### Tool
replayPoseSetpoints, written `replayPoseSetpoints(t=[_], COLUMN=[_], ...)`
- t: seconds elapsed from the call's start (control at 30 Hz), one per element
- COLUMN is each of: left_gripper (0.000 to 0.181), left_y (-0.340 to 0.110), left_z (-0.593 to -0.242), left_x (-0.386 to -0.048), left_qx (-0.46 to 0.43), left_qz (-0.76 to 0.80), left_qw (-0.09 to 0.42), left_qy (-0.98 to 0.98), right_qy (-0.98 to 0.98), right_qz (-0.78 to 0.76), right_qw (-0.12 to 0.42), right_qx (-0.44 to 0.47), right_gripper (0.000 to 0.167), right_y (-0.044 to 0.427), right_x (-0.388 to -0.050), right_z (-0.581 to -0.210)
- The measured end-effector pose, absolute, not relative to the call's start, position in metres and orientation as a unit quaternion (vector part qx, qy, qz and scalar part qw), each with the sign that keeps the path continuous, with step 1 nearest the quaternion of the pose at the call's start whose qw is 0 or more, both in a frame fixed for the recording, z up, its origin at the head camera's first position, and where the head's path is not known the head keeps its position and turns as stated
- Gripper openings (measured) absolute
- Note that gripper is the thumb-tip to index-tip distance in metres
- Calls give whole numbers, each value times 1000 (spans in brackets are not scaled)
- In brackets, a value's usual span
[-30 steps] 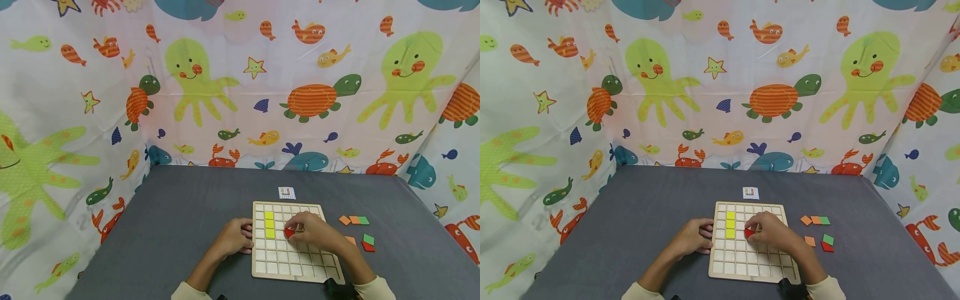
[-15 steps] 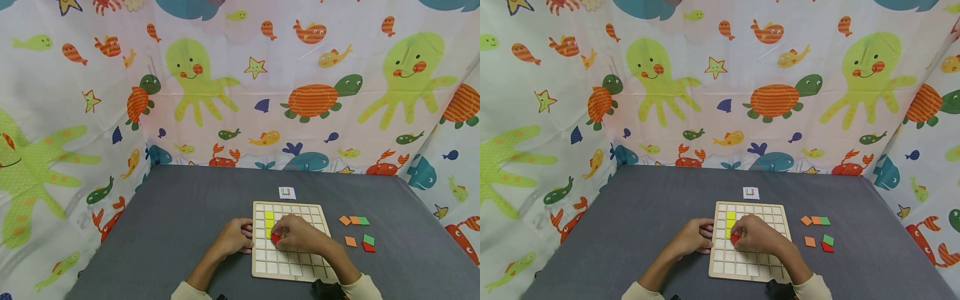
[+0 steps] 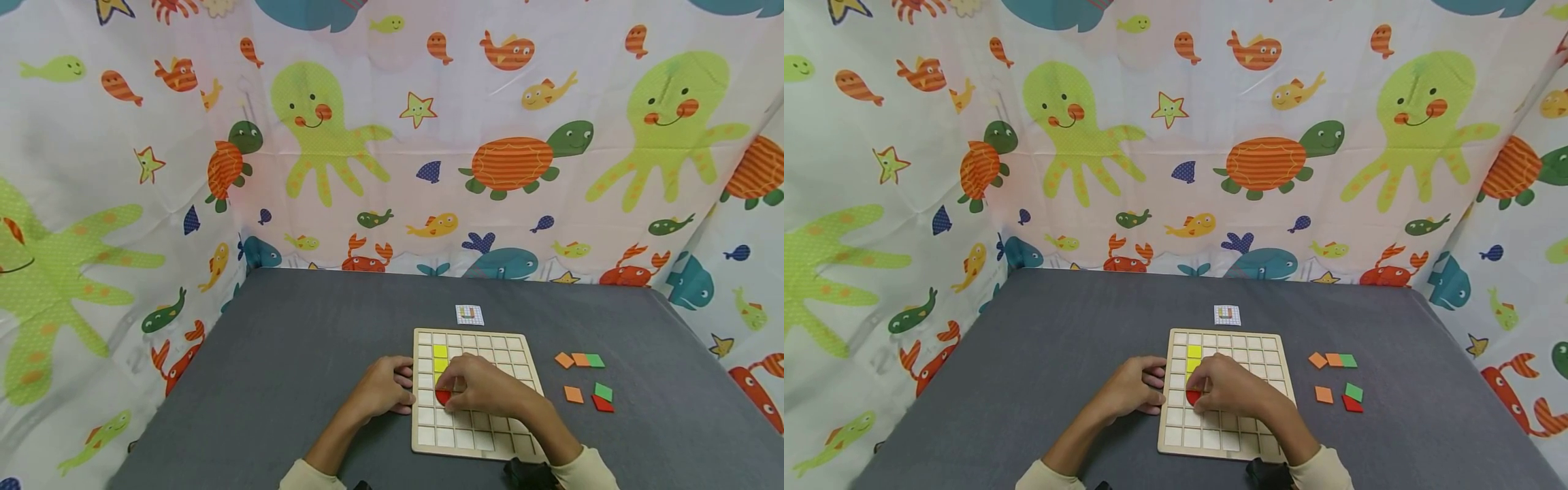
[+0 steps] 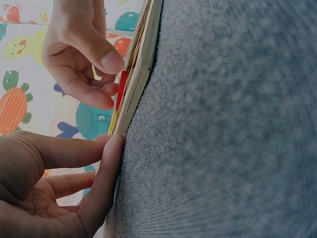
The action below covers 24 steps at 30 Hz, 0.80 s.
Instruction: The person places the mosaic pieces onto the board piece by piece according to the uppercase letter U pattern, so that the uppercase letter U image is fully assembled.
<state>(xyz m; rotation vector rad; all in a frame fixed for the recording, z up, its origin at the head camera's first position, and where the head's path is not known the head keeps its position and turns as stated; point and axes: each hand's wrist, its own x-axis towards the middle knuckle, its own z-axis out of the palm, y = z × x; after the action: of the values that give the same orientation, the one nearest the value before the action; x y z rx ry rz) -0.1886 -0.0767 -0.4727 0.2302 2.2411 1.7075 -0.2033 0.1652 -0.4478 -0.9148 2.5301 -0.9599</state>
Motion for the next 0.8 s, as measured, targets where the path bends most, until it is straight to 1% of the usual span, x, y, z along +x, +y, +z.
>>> replayPoseSetpoints(t=[0.13,0.8], left_gripper=[66,65], left_y=[-77,-76], left_z=[-473,-473], left_x=[-188,-189], left_qx=[82,81], left_qz=[597,596], left_qw=[156,155], left_qy=[782,784], right_qy=[876,882], right_qz=[-332,-324], right_qw=[141,122], right_qx=[-320,-319], right_gripper=[18,17], right_y=[164,168], right_x=[-203,-203], right_z=[-447,-447])
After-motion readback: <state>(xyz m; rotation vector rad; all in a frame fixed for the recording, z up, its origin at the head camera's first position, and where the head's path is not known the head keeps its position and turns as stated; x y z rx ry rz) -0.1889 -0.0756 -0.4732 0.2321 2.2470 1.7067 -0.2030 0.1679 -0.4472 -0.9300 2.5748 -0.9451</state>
